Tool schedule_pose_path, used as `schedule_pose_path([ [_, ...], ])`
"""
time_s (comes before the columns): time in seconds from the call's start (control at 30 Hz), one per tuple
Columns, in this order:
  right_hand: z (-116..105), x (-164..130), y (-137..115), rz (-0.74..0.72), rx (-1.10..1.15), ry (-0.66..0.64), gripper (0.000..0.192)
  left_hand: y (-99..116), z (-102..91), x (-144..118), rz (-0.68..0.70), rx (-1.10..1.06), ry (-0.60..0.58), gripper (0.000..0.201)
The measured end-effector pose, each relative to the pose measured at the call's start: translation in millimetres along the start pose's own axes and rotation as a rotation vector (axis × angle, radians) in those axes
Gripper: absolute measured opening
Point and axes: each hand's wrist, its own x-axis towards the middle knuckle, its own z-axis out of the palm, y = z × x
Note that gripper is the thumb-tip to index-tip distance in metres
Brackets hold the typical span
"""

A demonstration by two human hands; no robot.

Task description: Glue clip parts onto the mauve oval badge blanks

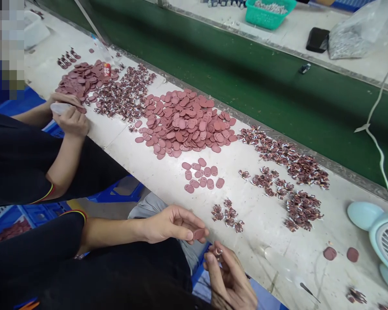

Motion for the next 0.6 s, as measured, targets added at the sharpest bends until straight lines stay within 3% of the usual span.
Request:
schedule_pose_path([
  [0.17, 5, -12, -22, -0.115, 0.093, -0.024, 0.022, -6, 3.8, 1, 0.033, 0.034, -0.079, 0.048],
  [0.33, 13, -13, -35, -0.134, 0.065, -0.009, 0.024, -9, 5.7, 1, 0.035, 0.020, -0.109, 0.047],
  [0.47, 15, -12, -33, -0.155, 0.079, 0.015, 0.028, -8, 6.9, 1, 0.016, 0.010, -0.046, 0.048],
  [0.6, 15, -7, -34, -0.192, 0.113, -0.025, 0.026, -5, 11.6, 0, 0.044, 0.033, -0.049, 0.035],
])
